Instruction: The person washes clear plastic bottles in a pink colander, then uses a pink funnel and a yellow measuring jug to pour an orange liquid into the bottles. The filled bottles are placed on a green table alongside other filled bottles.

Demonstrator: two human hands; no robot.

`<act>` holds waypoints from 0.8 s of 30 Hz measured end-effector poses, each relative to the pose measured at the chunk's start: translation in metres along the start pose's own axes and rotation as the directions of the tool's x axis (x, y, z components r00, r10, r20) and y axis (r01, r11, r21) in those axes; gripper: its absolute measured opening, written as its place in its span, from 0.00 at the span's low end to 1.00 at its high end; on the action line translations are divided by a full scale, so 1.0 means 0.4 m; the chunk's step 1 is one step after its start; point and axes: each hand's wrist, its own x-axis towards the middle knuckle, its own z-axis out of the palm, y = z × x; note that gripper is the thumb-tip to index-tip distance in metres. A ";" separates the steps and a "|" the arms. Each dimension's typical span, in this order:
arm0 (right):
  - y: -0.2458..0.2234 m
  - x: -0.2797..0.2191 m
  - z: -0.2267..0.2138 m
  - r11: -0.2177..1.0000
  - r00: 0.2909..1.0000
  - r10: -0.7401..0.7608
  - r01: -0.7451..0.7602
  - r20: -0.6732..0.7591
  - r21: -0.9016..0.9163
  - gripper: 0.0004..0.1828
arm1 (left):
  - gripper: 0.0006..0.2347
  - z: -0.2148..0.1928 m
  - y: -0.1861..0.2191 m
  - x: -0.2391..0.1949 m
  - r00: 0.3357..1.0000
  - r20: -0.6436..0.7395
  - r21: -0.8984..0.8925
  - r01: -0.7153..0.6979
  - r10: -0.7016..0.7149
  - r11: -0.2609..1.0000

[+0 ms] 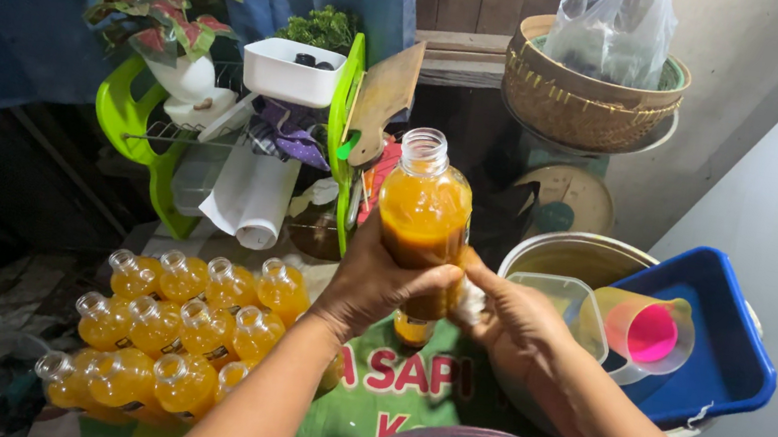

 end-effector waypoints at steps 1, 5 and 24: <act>0.000 0.007 -0.002 0.989 0.992 -0.127 0.128 0.011 -0.068 0.22 | 0.31 -0.005 -0.001 0.004 1.000 -0.008 0.027 -0.009 0.009 1.000; -0.073 -0.011 0.004 0.938 0.952 -0.306 0.307 0.032 -0.161 0.20 | 0.31 -0.021 -0.017 0.005 0.999 -0.011 0.082 -0.037 0.038 0.996; -0.159 -0.136 0.171 0.340 0.643 -0.690 0.693 0.331 -0.636 0.19 | 0.30 0.055 -0.054 0.015 0.955 -0.297 0.304 0.097 -0.002 0.948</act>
